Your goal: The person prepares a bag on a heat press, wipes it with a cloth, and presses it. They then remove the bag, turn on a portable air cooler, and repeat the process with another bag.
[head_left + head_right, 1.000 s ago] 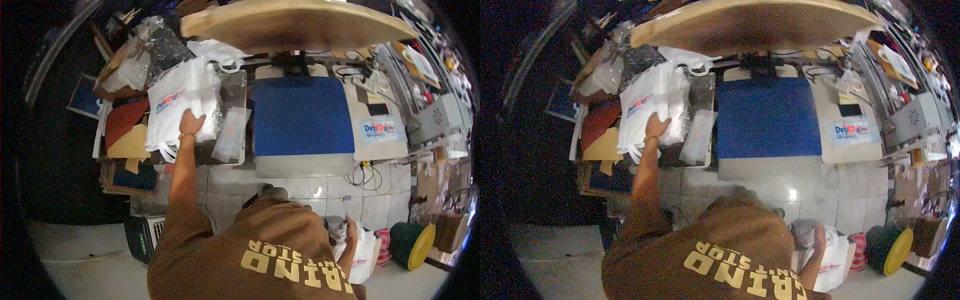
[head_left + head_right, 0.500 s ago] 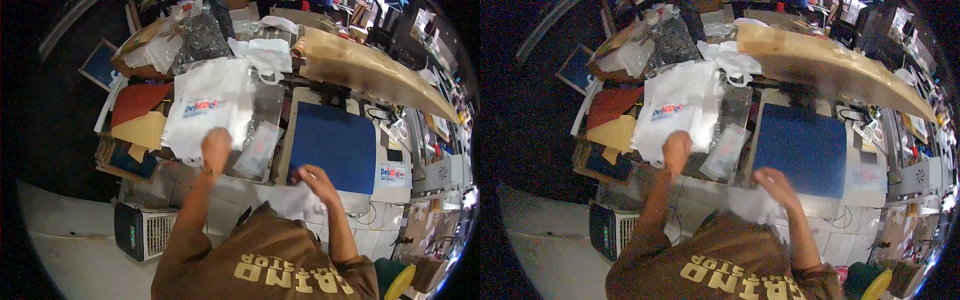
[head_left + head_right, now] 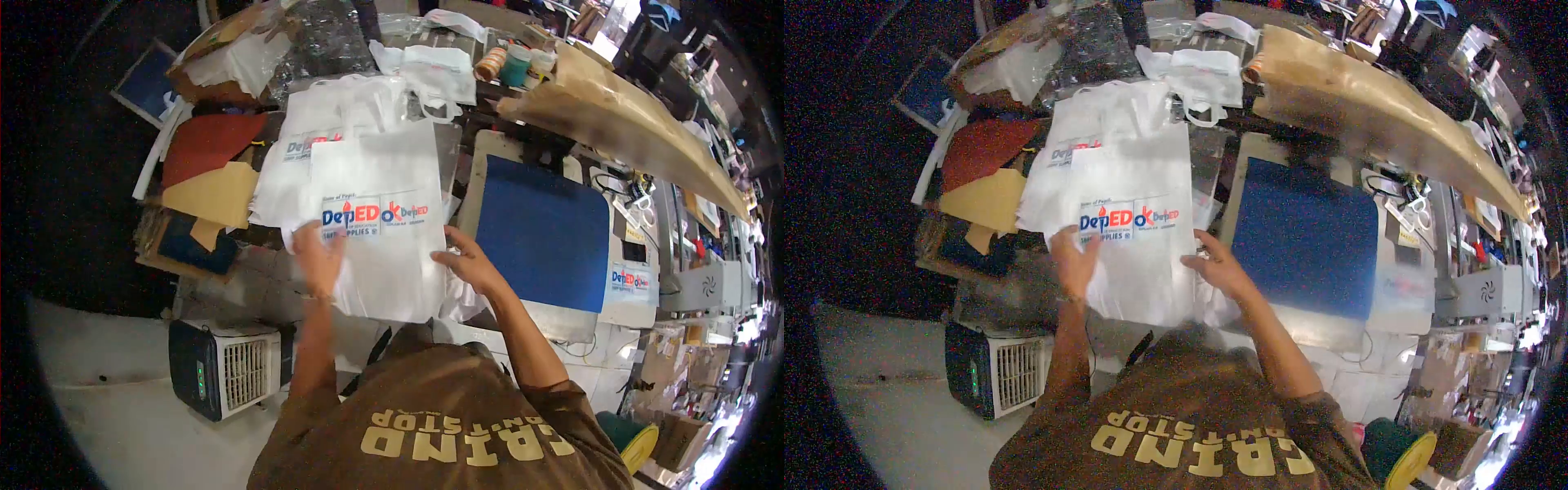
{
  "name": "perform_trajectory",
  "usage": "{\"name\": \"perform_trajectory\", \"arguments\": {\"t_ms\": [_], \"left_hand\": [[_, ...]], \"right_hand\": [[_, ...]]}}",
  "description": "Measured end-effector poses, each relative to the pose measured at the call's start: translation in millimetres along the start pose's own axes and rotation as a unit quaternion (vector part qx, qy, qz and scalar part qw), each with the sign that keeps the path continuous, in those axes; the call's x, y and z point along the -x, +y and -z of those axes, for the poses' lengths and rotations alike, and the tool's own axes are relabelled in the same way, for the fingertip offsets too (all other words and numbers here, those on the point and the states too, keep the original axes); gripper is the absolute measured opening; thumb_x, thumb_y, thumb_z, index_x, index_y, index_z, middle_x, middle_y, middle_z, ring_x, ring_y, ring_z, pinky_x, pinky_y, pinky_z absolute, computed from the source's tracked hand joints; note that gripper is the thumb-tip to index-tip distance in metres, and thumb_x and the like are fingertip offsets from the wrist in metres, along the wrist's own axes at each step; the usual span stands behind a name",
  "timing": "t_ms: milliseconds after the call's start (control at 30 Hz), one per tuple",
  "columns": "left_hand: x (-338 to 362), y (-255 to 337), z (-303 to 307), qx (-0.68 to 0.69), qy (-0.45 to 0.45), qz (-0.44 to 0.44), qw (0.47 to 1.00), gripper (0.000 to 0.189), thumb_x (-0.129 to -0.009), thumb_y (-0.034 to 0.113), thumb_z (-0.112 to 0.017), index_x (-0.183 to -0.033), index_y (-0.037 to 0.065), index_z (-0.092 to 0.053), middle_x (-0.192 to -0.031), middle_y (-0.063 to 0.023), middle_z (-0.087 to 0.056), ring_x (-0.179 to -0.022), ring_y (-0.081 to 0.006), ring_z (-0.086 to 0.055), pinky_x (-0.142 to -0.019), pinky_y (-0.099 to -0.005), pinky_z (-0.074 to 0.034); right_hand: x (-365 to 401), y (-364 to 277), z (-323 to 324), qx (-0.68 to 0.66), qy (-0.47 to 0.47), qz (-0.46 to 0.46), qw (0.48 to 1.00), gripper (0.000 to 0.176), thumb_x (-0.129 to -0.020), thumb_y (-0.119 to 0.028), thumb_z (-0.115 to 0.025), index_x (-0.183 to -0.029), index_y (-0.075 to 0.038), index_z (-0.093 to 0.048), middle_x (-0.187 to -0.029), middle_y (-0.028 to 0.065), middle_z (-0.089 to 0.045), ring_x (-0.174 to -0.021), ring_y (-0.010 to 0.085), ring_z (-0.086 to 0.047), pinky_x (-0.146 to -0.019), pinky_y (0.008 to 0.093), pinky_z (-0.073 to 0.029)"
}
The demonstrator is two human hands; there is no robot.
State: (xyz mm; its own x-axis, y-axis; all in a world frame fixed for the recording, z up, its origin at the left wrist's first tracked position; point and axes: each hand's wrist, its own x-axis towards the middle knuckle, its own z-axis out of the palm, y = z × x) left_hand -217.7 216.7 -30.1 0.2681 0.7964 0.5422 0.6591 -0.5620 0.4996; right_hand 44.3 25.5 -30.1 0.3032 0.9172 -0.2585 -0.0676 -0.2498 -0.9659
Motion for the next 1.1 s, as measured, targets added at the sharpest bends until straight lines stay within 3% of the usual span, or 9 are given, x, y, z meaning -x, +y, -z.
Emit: {"name": "perform_trajectory", "arguments": {"t_ms": [133,233,400,467,567,667,833,933,1100], "left_hand": [[-29.6,55.8,33.7,-0.031,-0.020,-0.016,0.999,0.054,-0.075,0.019,-0.082,-0.123,0.008,-0.060,-0.140,-0.0191,-0.051,-0.128,-0.0385,-0.046,-0.106,-0.0522,-0.038],[-57.2,143.5,57.6,0.214,-0.180,-0.146,0.949,0.047,-0.073,0.009,-0.077,-0.118,0.009,-0.063,-0.151,-0.0158,-0.041,-0.140,-0.0417,-0.035,-0.115,-0.0580,-0.029],[-103.2,212.1,72.3,0.051,-0.406,-0.492,0.768,0.017,-0.072,0.008,-0.077,-0.089,0.010,-0.072,-0.144,-0.0100,-0.056,-0.152,-0.0427,-0.023,-0.121,-0.0653,-0.008],[-111.7,247.7,85.2,0.072,-0.417,-0.532,0.734,0.009,-0.076,0.013,-0.077,-0.083,0.008,-0.072,-0.122,-0.0097,-0.069,-0.136,-0.0374,-0.050,-0.116,-0.0586,-0.030],[-113.8,316.3,97.8,0.129,-0.634,-0.424,0.633,0.017,-0.085,0.016,-0.073,-0.095,0.003,-0.068,-0.088,-0.0114,-0.071,-0.080,-0.0277,-0.071,-0.072,-0.0349,-0.053],[-107.3,341.7,28.4,0.226,-0.665,-0.375,0.605,0.025,-0.085,0.017,-0.076,-0.105,0.002,-0.069,-0.092,-0.0077,-0.073,-0.084,-0.0170,-0.069,-0.077,-0.0322,-0.053],[-57.2,311.3,-103.7,0.355,-0.694,-0.014,0.626,0.030,-0.087,0.010,-0.078,-0.112,-0.003,-0.067,-0.101,-0.0061,-0.072,-0.089,-0.0143,-0.067,-0.080,-0.0289,-0.054],[-6.4,276.5,-151.1,0.464,-0.638,0.153,0.596,0.034,-0.090,0.013,-0.077,-0.117,-0.003,-0.065,-0.106,-0.0091,-0.072,-0.097,-0.0166,-0.069,-0.085,-0.0338,-0.057],[79.9,254.3,-168.6,0.337,-0.450,0.086,0.822,0.035,-0.086,0.012,-0.080,-0.113,-0.005,-0.064,-0.103,-0.0126,-0.074,-0.093,-0.0203,-0.070,-0.080,-0.0363,-0.055]], "right_hand": [[52.5,-36.5,14.5,0.147,-0.083,0.058,0.984,0.069,-0.091,-0.029,-0.073,-0.150,-0.004,-0.045,-0.143,0.0189,-0.056,-0.117,0.0270,-0.061,-0.100,0.0384,-0.049],[98.2,-112.8,12.5,0.214,-0.138,0.080,0.964,0.059,-0.093,-0.026,-0.070,-0.146,-0.006,-0.051,-0.135,0.0160,-0.064,-0.113,0.0260,-0.065,-0.096,0.0409,-0.050],[149.8,-172.0,56.6,0.385,-0.204,0.180,0.882,0.052,-0.094,-0.020,-0.068,-0.141,-0.002,-0.056,-0.119,0.0170,-0.072,-0.104,0.0248,-0.070,-0.088,0.0391,-0.053],[183.6,-186.3,107.3,0.238,-0.277,0.131,0.922,0.051,-0.092,-0.023,-0.066,-0.137,0.000,-0.058,-0.119,0.0157,-0.071,-0.105,0.0249,-0.068,-0.090,0.0381,-0.052],[229.5,-105.6,232.1,-0.215,-0.258,0.164,0.928,0.059,-0.095,-0.040,-0.065,-0.136,0.001,-0.057,-0.116,0.0153,-0.071,-0.107,0.0222,-0.066,-0.094,0.0351,-0.051],[252.6,-44.1,223.0,-0.429,0.228,0.155,0.860,0.063,-0.102,-0.053,-0.049,-0.137,0.000,-0.055,-0.125,0.0149,-0.067,-0.113,0.0216,-0.064,-0.099,0.0349,-0.050],[303.3,114.1,266.0,-0.344,0.216,-0.083,0.910,0.091,-0.094,-0.077,-0.035,-0.138,0.000,-0.056,-0.116,0.0159,-0.071,-0.086,0.0198,-0.068,-0.072,0.0303,-0.052],[313.2,111.3,243.1,-0.445,0.044,-0.053,0.893,0.115,-0.085,-0.093,-0.020,-0.134,0.004,-0.059,-0.111,0.0159,-0.073,-0.076,0.0176,-0.069,-0.060,0.0275,-0.051],[280.1,65.8,209.6,-0.203,0.337,-0.120,0.912,0.058,-0.093,-0.046,-0.070,-0.120,0.005,-0.066,-0.104,0.0141,-0.072,-0.092,0.0180,-0.069,-0.075,0.0333,-0.055]]}}
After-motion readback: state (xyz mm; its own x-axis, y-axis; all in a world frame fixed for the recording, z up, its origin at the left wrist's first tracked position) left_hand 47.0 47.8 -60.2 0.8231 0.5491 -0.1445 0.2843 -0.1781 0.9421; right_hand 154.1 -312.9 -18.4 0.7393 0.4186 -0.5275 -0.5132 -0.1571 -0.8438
